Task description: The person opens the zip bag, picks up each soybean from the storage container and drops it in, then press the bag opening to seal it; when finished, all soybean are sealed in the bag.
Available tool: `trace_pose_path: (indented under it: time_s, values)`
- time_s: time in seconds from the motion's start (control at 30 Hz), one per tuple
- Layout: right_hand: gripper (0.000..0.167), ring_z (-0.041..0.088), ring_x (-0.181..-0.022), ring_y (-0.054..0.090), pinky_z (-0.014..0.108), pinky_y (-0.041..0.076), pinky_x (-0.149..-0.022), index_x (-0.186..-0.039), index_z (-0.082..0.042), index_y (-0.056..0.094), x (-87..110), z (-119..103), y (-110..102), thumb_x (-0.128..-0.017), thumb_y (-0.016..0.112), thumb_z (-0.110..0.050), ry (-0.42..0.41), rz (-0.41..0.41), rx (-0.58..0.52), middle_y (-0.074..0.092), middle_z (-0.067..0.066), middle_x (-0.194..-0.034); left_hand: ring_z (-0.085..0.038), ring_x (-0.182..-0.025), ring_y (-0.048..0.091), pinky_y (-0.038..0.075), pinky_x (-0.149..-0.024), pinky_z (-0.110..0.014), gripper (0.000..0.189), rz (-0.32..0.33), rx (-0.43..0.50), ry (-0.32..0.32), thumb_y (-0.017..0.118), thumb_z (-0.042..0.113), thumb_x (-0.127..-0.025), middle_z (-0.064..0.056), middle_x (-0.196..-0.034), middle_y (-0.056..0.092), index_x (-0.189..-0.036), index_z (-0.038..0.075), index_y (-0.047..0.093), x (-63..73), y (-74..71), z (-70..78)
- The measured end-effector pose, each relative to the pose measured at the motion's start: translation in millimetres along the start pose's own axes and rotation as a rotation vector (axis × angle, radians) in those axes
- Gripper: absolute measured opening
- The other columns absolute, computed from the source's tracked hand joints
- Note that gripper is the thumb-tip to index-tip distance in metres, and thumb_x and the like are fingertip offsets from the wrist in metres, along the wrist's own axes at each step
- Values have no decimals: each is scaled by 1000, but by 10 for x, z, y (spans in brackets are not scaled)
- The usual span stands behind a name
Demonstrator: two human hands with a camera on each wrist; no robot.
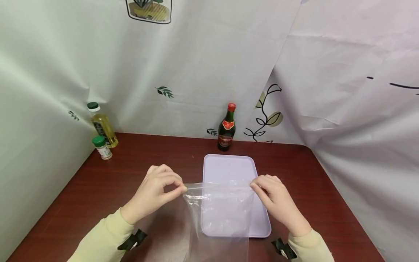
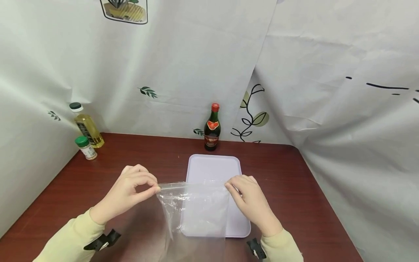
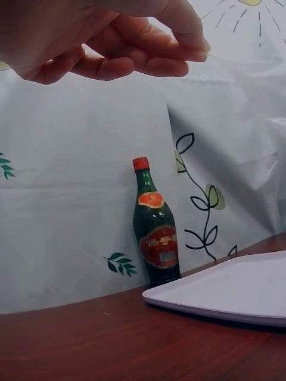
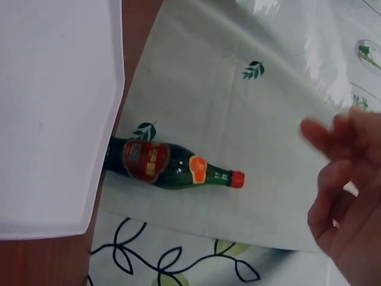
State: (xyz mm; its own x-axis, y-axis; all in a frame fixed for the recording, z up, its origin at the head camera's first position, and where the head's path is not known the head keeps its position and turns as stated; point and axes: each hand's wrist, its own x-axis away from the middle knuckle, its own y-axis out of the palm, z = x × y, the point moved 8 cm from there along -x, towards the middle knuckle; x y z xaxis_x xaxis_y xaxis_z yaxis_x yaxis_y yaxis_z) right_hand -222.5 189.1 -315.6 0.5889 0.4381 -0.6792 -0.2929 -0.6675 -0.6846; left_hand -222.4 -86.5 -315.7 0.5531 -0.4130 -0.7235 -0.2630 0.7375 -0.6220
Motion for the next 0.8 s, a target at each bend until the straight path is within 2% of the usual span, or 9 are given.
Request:
trace_pose_path:
  time_s: [0.1,0.23,0.47,0.8]
  values:
    - [15,2,-63,45,19,37,-61,-84,-17,64,-26,14,26,-80,71,-4,60,16,97,57,-14,-76,-3,-78,49,28,-75,-27,16,12,0,-26,80,18,-71,19,-78,64,-77,27,70,31,41,-42]
    - [20,5,-59,46,24,39,-61,-93,-13,67,-32,3,62,-77,73,-4,88,26,134,64,-9,-80,-2,-77,49,29,-75,-26,16,2,1,-50,80,17,-70,19,-78,64,-76,27,70,81,113,-83]
    - [27,7,-76,48,32,37,-71,-100,-16,69,-60,-100,185,-74,76,-14,44,4,177,67,-9,-87,0,-78,48,29,-75,-27,11,-41,-12,-20,78,23,-74,22,-80,64,-77,29,69,86,237,5]
    - [21,8,-76,44,34,34,-71,-91,-24,71,-149,-324,365,-71,79,-23,-74,-23,191,65,-14,-87,0,-79,47,30,-76,-27,7,-68,6,-4,76,27,-77,23,-80,63,-77,28,69,55,366,134]
